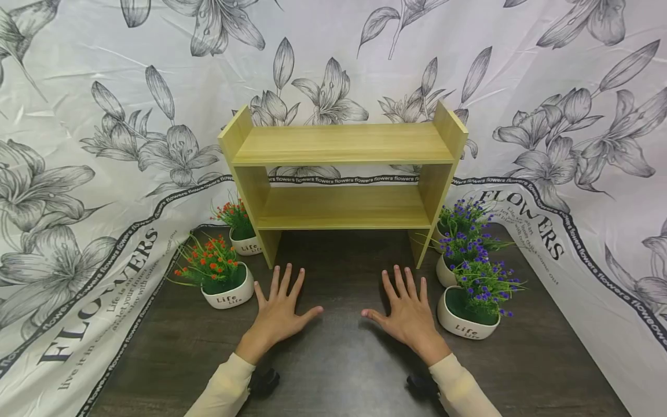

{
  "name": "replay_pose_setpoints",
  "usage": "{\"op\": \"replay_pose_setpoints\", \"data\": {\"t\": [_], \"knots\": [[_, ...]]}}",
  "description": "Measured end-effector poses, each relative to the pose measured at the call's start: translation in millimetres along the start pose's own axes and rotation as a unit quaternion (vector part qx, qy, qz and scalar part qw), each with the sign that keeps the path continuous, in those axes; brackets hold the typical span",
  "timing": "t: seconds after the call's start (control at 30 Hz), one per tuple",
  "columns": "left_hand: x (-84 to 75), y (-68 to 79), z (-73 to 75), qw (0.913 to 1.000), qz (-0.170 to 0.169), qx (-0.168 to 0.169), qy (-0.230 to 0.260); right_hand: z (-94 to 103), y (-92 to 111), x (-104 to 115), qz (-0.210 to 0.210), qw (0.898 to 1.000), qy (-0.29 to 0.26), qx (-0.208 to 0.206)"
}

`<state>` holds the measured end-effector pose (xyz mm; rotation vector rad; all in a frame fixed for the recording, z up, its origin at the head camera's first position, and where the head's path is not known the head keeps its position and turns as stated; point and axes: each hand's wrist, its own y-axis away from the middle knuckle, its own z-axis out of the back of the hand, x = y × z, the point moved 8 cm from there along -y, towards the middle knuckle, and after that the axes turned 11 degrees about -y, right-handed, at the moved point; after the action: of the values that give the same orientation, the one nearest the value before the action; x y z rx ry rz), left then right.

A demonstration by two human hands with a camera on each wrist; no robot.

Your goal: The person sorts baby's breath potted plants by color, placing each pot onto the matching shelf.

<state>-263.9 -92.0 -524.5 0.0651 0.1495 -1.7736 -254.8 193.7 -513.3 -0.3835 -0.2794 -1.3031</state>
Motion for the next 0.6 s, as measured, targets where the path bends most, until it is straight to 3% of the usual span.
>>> {"op": "replay_pose_setpoints", "data": {"t": [0.17, 0.27, 0.4, 0.6], "knots": [[0.0, 0.2, 2.0, 1.0, -0.007, 0.003, -0.003, 2.3, 2.1, -1.5, 0.001, 1.0, -0.018, -0.003], [-0.1, -1.8, 7.1, 0.9997, -0.018, -0.019, -0.001, 11.3, 4.1, -2.7, 0.002, 0.999, -0.03, -0.035], [2.7, -4.7, 23.9, 0.9945, -0.021, -0.101, 0.018, 28.5, 9.3, -4.2, -0.001, 0.995, -0.039, -0.094], [10.3, -4.8, 57.0, 0.9689, -0.021, -0.233, 0.08, 50.7, 18.8, -6.4, 0.012, 0.988, -0.07, -0.14]]}}
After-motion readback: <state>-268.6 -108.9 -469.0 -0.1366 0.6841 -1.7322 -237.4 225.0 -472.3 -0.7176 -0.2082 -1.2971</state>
